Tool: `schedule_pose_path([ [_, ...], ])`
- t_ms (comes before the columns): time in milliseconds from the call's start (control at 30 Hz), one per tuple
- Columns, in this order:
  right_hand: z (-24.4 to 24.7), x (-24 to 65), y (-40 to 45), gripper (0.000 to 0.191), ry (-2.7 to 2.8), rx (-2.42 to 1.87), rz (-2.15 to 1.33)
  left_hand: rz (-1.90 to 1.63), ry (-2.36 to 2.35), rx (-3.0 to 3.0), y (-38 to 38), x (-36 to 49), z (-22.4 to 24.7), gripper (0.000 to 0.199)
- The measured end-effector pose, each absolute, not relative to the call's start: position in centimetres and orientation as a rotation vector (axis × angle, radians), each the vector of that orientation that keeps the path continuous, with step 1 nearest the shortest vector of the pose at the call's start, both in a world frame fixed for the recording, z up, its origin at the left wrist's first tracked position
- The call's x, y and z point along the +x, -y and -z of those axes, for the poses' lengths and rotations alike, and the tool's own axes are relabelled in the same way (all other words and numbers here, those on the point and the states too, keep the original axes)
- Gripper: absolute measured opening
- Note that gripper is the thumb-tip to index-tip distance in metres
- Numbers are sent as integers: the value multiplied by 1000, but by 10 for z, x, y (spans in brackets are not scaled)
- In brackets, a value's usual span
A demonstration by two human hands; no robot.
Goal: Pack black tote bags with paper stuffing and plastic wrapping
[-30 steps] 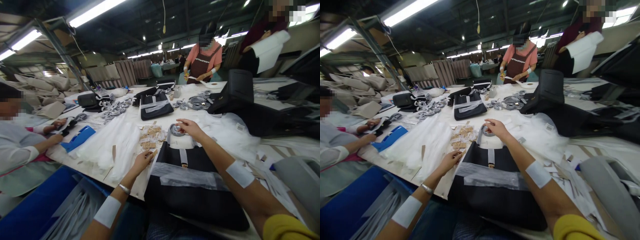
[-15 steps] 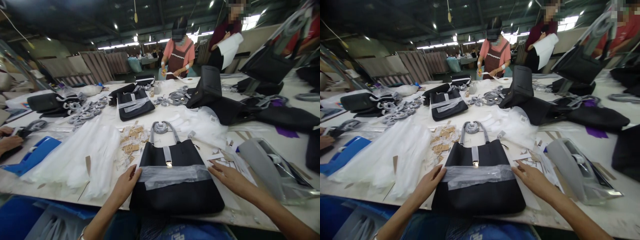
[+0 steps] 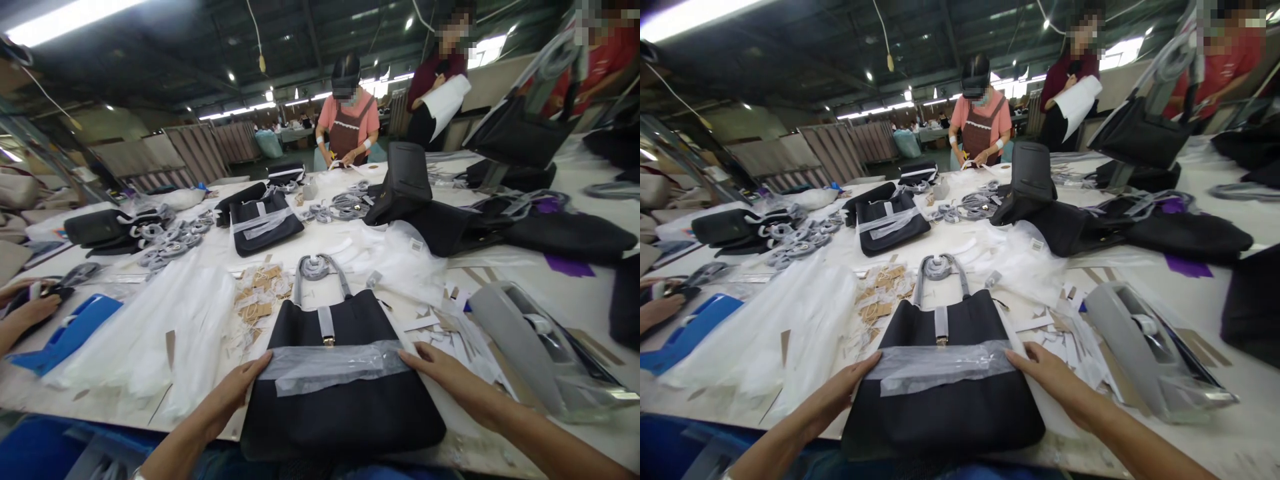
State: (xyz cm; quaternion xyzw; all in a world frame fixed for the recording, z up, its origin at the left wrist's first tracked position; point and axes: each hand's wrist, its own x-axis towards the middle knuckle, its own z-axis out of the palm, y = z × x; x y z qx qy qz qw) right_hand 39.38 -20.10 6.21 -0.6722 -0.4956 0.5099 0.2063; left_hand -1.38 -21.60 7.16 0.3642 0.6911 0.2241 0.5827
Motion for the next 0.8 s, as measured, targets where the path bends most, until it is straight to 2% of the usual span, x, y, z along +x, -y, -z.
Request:
schedule_pose_path([
  [100, -69, 392, 207, 68, 1153, -1743, -1557, -504, -1468, 629, 221, -13, -68, 60],
  [233, -70, 390, 211, 56, 1105, -1530, -1779, -567, -1428, 526, 225, -9, -65, 59],
  [333, -66, 391, 211, 53, 1105, -1527, -1795, -672, -1449, 496, 229, 1, -66, 57],
  [567, -80, 407, 185, 55, 1559, -1625, -1404, -1088, -1516, 572, 234, 21, -86, 58],
  [800, -164, 388, 112, 56, 1593, -1574, -1160, -1424, -1561, 726, 194, 8, -165, 53],
])
